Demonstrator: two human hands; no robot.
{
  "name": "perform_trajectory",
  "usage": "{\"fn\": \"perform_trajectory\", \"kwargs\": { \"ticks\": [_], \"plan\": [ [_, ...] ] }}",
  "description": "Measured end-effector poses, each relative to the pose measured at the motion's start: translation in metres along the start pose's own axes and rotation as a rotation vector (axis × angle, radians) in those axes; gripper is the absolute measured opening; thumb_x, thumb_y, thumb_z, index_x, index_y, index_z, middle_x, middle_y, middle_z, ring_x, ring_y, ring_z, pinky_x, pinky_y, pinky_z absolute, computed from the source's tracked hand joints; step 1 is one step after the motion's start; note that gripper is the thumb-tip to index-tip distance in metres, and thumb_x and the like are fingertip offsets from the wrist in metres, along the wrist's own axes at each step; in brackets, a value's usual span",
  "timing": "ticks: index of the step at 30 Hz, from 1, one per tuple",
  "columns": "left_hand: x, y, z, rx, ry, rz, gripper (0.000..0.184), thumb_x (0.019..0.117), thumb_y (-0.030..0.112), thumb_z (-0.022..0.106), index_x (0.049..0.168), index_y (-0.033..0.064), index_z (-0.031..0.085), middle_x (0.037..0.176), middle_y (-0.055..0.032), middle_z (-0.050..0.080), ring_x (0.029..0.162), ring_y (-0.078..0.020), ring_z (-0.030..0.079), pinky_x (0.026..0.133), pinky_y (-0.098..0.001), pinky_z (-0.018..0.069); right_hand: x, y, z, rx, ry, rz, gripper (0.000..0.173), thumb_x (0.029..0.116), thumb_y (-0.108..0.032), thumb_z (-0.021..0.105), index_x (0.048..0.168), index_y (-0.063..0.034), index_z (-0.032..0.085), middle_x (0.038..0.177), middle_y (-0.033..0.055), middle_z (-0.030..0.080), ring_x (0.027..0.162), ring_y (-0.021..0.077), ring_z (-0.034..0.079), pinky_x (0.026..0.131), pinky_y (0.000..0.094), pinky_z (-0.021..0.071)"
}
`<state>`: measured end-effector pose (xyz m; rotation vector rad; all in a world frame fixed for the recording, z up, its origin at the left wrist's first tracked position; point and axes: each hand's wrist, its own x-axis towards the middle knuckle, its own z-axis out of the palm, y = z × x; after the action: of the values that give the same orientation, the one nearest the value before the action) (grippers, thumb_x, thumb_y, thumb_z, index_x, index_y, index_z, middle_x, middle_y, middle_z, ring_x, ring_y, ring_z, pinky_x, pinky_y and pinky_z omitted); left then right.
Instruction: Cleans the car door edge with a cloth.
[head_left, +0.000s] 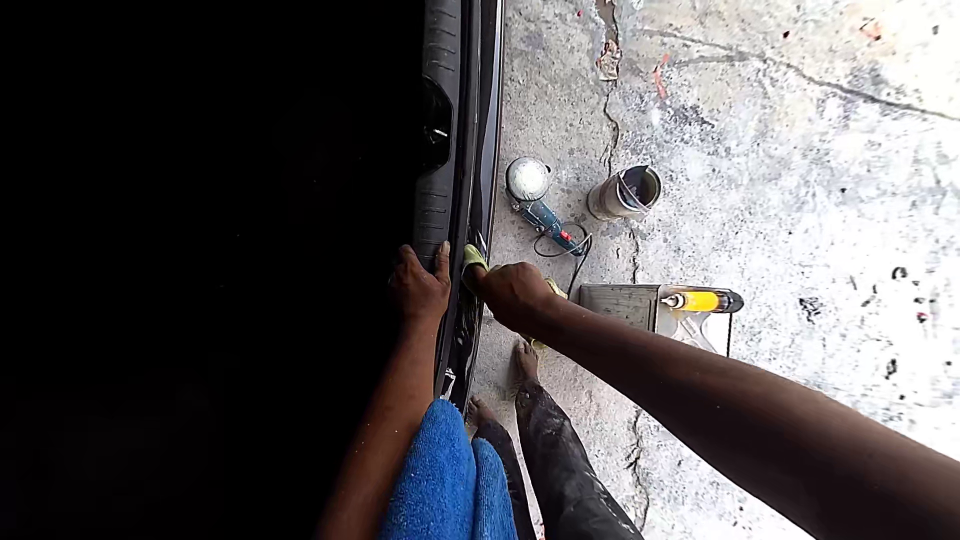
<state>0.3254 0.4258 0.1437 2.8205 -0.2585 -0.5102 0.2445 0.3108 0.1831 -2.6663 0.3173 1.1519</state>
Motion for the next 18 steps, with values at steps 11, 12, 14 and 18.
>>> {"fn": "perform_trajectory", "kwargs": {
  "ticks": [11,12,14,18],
  "plan": [
    [0.002,-0.001,-0.004,-0.028,-0.019,-0.008,0.080,0.0960,0.073,0.049,0.133,0.0027,0.056,0.119,-0.0207,0.067,0.107,-0.0357,0.069,0.088,-0.0532,0.0565,0.001,0.001,-0.009,-0.134,-0.008,-0.010,0.030,0.0990,0.004,0.050,0.128,-0.0011,0.054,0.092,0.0226,0.064,0.081,0.0432,0.069,0.060,0.0535,0.0543],
    [0.002,-0.001,-0.003,-0.031,-0.023,-0.008,0.080,0.0958,0.073,0.049,0.133,0.0024,0.056,0.119,-0.0210,0.067,0.107,-0.0359,0.069,0.088,-0.0533,0.0564,-0.006,-0.007,0.000,-0.128,-0.039,-0.014,0.031,0.0989,0.005,0.049,0.129,-0.0011,0.053,0.093,0.0230,0.063,0.081,0.0433,0.069,0.060,0.0532,0.0541],
    [-0.001,-0.003,0.000,-0.019,-0.014,0.001,0.081,0.0955,0.075,0.047,0.132,0.0026,0.057,0.118,-0.0202,0.068,0.106,-0.0349,0.070,0.088,-0.0523,0.0571,-0.023,-0.019,0.020,-0.089,-0.092,-0.039,0.034,0.0984,0.006,0.049,0.131,-0.0024,0.054,0.096,0.0235,0.063,0.083,0.0431,0.069,0.062,0.0531,0.0549],
    [-0.002,-0.001,-0.002,-0.018,-0.024,-0.016,0.083,0.0952,0.075,0.048,0.134,0.0023,0.055,0.121,-0.0203,0.066,0.107,-0.0354,0.069,0.088,-0.0522,0.0568,-0.011,-0.008,0.004,-0.086,-0.063,-0.017,0.036,0.0985,0.004,0.052,0.134,-0.0043,0.053,0.094,0.0228,0.065,0.084,0.0436,0.069,0.062,0.0541,0.0549]
  ]
}}
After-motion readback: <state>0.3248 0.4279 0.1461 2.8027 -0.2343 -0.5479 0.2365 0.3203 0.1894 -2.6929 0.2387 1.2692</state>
